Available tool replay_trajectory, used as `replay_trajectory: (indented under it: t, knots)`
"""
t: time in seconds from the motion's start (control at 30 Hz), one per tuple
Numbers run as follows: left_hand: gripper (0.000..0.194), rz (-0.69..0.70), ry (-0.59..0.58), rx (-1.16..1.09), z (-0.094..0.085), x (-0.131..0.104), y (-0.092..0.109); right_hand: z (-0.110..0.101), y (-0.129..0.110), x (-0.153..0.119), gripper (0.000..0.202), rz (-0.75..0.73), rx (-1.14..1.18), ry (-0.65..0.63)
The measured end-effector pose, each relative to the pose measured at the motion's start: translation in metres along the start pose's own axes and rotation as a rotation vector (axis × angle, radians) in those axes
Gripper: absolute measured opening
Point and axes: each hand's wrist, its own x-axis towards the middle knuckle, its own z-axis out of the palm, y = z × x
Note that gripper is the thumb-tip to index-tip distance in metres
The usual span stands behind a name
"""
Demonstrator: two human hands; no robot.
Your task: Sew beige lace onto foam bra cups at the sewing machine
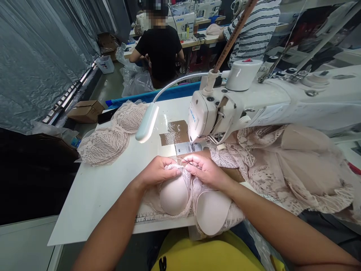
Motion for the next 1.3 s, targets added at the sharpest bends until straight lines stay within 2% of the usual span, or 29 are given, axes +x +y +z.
replay_trajectory:
  t: [0.1,0.23,0.33,0.47,0.63,0.83,0.97,1.07,1.17,1.3]
  knots:
    - [0.032,0.009,-0.010,-0.042,0.002,0.000,0.001,-0.005,0.003,-0.002,0.035,0.031,0.062,-0.034]
    - [0.031,0.016,-0.009,-0.038,0.003,-0.001,0.001,-0.012,0.001,-0.003,0.031,0.059,0.034,-0.021]
    - [0.031,0.018,-0.009,-0.045,0.004,0.000,-0.001,-0.013,-0.001,-0.002,0.028,0.089,0.010,-0.060]
    - [0.030,0.015,-0.025,-0.063,0.005,0.003,-0.004,-0.009,-0.003,-0.001,0.026,0.044,0.005,-0.104]
    - [0.032,0.012,-0.091,-0.096,0.007,0.005,-0.007,-0.004,-0.004,-0.002,0.023,-0.026,-0.094,-0.067]
    - [0.034,0.037,-0.098,-0.079,0.008,0.004,-0.004,-0.003,-0.004,-0.001,0.020,-0.041,-0.068,0.012]
    - [0.036,0.030,-0.091,-0.060,0.007,0.004,-0.003,-0.010,-0.004,0.000,0.022,0.048,0.026,0.085]
    - [0.040,0.020,-0.063,-0.053,0.005,0.003,-0.002,-0.017,-0.005,-0.002,0.029,0.144,0.051,0.008]
    - [0.042,0.033,-0.078,-0.115,0.002,0.000,-0.001,-0.025,-0.011,-0.009,0.034,0.192,-0.022,-0.047]
    - [0.052,-0.021,-0.095,-0.189,-0.005,-0.004,-0.002,-0.038,-0.017,-0.027,0.037,0.235,-0.226,-0.024]
